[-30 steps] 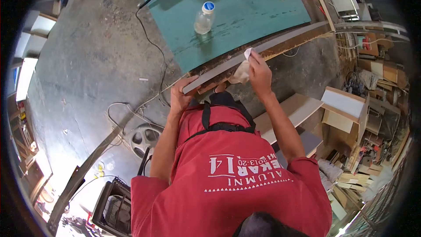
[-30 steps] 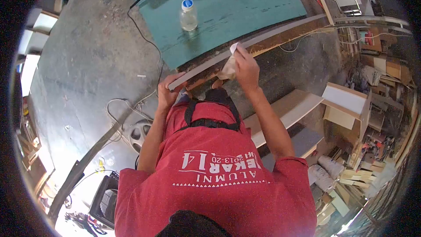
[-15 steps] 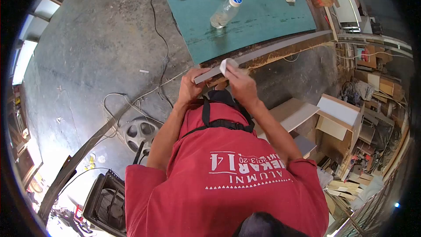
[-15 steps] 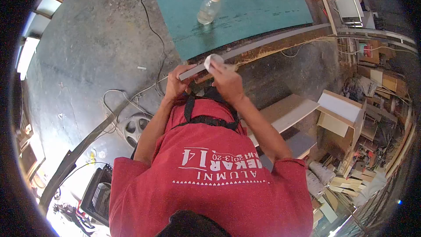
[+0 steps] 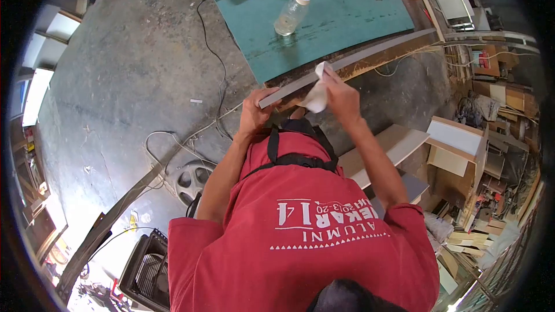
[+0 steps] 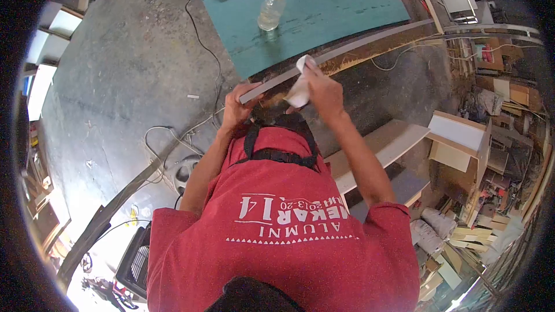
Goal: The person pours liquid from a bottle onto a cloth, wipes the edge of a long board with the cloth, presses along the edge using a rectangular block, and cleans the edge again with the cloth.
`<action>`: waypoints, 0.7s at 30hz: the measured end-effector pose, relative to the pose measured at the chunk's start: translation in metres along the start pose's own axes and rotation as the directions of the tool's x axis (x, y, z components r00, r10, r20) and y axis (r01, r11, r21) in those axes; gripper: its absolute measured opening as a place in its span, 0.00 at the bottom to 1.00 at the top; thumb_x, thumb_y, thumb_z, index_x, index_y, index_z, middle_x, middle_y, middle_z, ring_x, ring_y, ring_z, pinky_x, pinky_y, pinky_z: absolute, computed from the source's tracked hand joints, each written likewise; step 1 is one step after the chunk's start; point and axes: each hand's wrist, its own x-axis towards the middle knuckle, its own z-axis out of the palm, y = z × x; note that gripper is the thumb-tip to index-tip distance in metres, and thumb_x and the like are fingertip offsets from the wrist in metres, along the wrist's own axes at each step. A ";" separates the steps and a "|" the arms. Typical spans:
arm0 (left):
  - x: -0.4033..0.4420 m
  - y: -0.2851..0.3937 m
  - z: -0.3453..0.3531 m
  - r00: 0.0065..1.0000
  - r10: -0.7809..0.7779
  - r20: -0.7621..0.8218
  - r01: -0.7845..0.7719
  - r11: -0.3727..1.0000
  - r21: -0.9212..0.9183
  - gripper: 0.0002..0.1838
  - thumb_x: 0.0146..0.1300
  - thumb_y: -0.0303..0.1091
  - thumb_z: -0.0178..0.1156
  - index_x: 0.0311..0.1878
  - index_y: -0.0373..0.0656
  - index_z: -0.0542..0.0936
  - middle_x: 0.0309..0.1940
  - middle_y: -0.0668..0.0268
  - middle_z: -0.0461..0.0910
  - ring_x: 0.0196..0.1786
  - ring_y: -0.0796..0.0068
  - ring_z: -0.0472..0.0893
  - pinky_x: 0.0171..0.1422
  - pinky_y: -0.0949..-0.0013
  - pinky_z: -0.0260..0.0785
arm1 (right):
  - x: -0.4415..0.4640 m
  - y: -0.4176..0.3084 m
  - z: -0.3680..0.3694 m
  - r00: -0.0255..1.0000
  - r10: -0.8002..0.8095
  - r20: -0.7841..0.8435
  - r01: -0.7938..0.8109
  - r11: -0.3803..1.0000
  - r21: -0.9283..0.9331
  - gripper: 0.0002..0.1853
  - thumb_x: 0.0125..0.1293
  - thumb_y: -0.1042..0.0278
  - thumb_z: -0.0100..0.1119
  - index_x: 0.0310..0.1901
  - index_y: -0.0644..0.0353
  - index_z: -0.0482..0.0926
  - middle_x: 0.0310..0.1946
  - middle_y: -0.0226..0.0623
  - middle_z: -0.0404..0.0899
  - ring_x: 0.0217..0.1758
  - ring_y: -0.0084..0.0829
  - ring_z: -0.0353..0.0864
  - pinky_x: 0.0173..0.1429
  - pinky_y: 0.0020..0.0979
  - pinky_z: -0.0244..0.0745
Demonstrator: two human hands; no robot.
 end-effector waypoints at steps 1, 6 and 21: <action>-0.001 0.000 0.000 1.000 -0.002 0.001 0.002 1.000 0.006 0.19 0.60 0.27 0.72 0.56 0.41 0.87 0.45 0.52 0.88 0.47 0.49 0.87 0.54 0.57 0.79 | -0.001 0.002 0.000 1.000 -0.012 0.025 0.011 0.999 0.037 0.27 0.65 0.67 0.64 0.67 0.56 0.77 0.62 0.43 0.84 0.45 0.46 0.91 0.42 0.41 0.88; -0.001 0.000 -0.002 1.000 -0.025 0.010 0.025 0.999 -0.031 0.17 0.62 0.29 0.70 0.56 0.41 0.87 0.43 0.53 0.87 0.45 0.49 0.87 0.51 0.56 0.79 | 0.011 -0.082 0.021 0.944 -0.310 0.114 0.268 0.920 0.285 0.29 0.62 0.65 0.69 0.66 0.50 0.78 0.63 0.41 0.83 0.52 0.46 0.90 0.53 0.45 0.86; -0.004 -0.018 0.005 0.999 0.007 -0.042 -0.006 1.000 0.023 0.15 0.59 0.25 0.69 0.50 0.39 0.86 0.41 0.53 0.88 0.42 0.51 0.89 0.48 0.57 0.79 | 0.011 -0.085 0.004 0.948 -0.279 0.154 0.226 0.930 0.291 0.32 0.62 0.67 0.65 0.70 0.54 0.76 0.72 0.37 0.77 0.48 0.39 0.91 0.43 0.40 0.86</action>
